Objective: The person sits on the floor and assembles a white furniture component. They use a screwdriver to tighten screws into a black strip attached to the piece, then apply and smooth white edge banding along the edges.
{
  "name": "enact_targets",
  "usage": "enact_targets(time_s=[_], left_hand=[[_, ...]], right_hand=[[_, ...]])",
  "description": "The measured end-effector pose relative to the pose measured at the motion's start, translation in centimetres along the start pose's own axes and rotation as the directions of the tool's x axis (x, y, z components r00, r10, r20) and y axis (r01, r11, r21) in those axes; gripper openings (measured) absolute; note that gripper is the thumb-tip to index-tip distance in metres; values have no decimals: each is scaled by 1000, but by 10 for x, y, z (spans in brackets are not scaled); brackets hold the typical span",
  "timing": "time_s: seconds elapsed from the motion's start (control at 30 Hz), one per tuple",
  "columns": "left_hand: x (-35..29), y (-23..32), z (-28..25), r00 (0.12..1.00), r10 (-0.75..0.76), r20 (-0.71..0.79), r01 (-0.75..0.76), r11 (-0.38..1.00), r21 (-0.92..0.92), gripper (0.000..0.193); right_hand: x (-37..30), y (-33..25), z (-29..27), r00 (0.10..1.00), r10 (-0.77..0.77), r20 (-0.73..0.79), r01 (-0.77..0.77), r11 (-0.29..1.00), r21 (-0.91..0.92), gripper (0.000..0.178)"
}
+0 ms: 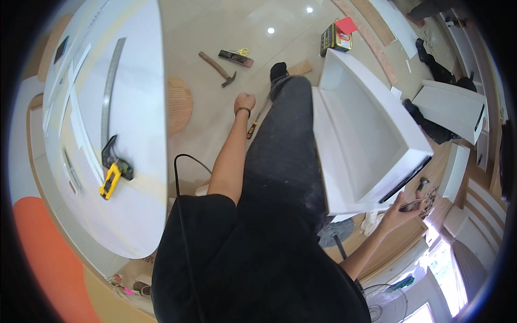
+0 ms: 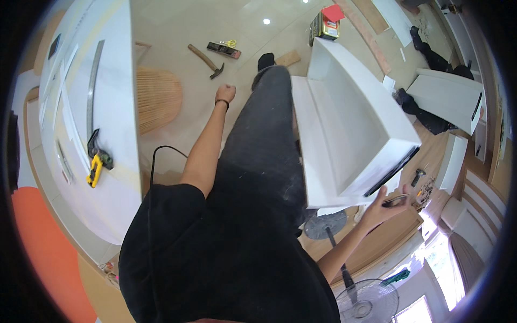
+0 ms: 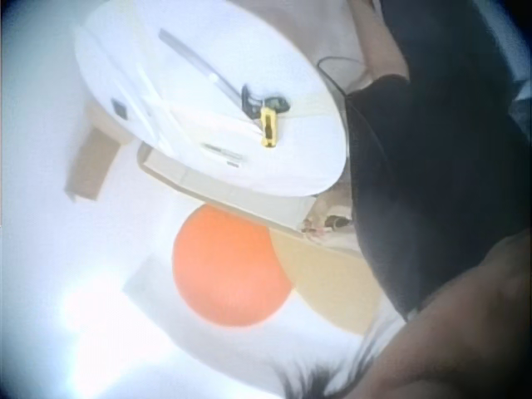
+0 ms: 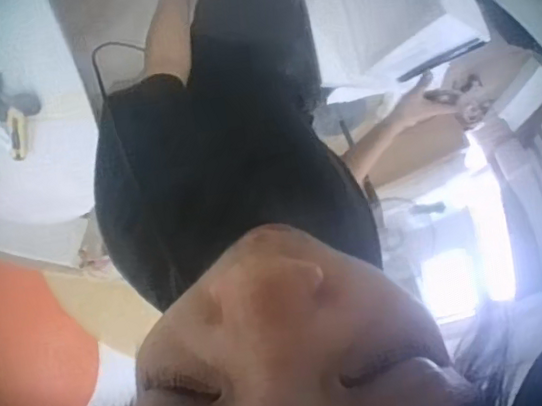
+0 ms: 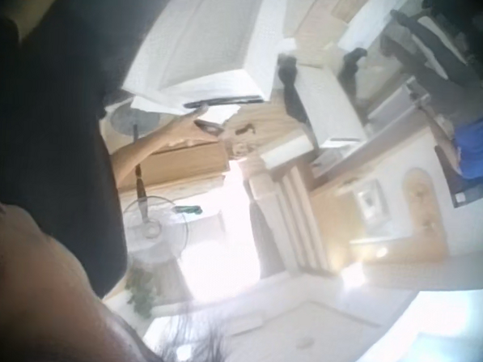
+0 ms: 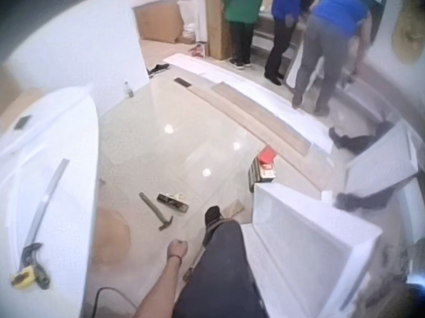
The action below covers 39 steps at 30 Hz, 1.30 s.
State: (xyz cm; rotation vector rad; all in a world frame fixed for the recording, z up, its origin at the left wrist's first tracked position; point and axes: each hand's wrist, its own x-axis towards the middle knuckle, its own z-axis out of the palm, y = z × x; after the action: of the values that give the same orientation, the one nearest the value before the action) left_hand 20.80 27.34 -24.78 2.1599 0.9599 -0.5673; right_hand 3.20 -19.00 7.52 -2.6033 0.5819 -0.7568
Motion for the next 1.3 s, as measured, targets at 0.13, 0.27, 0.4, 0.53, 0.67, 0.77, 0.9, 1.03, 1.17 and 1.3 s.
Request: enact_targets(time_s=[0.13,0.27,0.4,0.53,0.67,0.77,0.9,1.03,1.17,1.3], left_hand=[[47,108,3,965,256,-53,-249,961,120,32],[89,142,22,949,308,-74,-284,931,229,29],[127,83,60,989,114,99,-145,898,414,32],[137,-11,124,940,-34,338,-179,797,576,34],[139,-73,189,896,-240,373,3,844,536,40],[144,-95,224,888,-253,384,36,870,491,40],[155,-104,252,916,-287,281,120,863,491,34],[159,-102,248,948,-158,276,-17,841,541,22],[138,-91,204,991,-1,136,-96,699,709,15],[105,-51,128,964,205,-171,-107,883,457,16]], right_hand=[[-3,12,29,981,175,83,-184,975,122,56],[-12,16,40,866,494,73,-497,837,228,53],[-18,19,34,810,587,16,-581,797,163,50],[-23,16,36,805,592,40,-582,801,-141,50],[-23,6,52,787,615,59,-579,768,-273,51],[-20,0,65,775,628,70,-574,746,-338,51],[-18,-4,78,761,645,64,-578,720,-385,51],[-19,-4,86,751,660,26,-601,700,-384,51],[-23,-2,80,754,657,33,-596,704,-386,52],[-28,9,62,783,619,67,-568,754,-331,52]])
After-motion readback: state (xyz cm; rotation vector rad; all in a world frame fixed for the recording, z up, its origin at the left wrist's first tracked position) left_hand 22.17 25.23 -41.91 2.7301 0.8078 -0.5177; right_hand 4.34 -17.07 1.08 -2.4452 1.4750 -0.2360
